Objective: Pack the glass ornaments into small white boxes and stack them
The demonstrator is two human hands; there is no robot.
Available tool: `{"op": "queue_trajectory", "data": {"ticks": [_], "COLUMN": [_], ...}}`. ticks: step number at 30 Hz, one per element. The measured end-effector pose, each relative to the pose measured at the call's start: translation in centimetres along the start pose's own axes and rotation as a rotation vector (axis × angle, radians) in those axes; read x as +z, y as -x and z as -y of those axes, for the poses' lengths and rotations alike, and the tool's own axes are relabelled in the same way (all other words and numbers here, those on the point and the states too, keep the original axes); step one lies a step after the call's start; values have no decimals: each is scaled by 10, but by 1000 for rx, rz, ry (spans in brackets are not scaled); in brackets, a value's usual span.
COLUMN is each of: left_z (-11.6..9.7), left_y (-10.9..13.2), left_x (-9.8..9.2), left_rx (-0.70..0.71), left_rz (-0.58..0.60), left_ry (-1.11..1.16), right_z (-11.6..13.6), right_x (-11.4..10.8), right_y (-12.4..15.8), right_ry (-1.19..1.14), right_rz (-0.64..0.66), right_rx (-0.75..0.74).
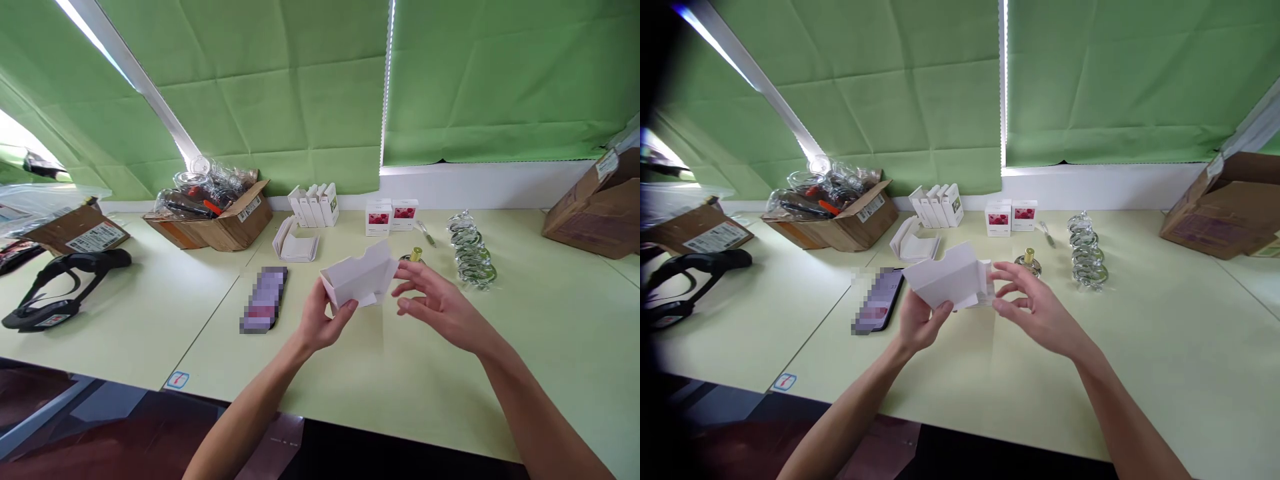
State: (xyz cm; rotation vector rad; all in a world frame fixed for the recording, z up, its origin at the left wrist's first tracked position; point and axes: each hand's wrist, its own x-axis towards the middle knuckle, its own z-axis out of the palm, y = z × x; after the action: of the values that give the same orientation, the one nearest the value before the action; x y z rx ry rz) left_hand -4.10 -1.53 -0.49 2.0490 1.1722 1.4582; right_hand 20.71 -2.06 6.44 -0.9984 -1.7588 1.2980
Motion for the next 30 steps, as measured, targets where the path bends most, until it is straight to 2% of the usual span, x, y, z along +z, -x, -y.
{"op": "queue_trajectory", "data": {"ticks": [3, 8, 12, 17, 19, 22, 23, 24, 26, 28, 30], "left_z": [-3, -15, -20, -21, -18, -12, -10, -8, -6, -4, -2], "left_y": [3, 4, 3, -3, -8, -17, -20, -23, -28, -30, -29], "left_x": [5, 12, 11, 5, 0, -11, -15, -18, -22, -21, -17], "left_rx": [-103, -87, -92, -33, -22, 32, 62, 90, 116, 101, 63], "left_rz": [90, 116, 147, 191, 94, -145, -175, -158, -28, 125, 226], "left_ry": [117, 175, 168, 90, 57, -55, -118, -180, -255, -269, -258], "right_z": [2, 2, 3, 4, 3, -1, -3, -5, -8, -10, -11], "right_x": [18, 44, 40, 31, 27, 18, 13, 8, -1, -8, -11], "right_y": [4, 7, 5, 2, 1, 0, -1, -2, -5, -6, -8], "right_ry": [96, 132, 76, 58, 22, -67, -102, -136, -195, -237, -244], "right_rz": [9, 0, -90, -147, -206, -338, -394, -448, -525, -535, -509], "right_rx": [-57, -77, -59, -14, -25, -29, -26, -21, -16, -9, 0]}}
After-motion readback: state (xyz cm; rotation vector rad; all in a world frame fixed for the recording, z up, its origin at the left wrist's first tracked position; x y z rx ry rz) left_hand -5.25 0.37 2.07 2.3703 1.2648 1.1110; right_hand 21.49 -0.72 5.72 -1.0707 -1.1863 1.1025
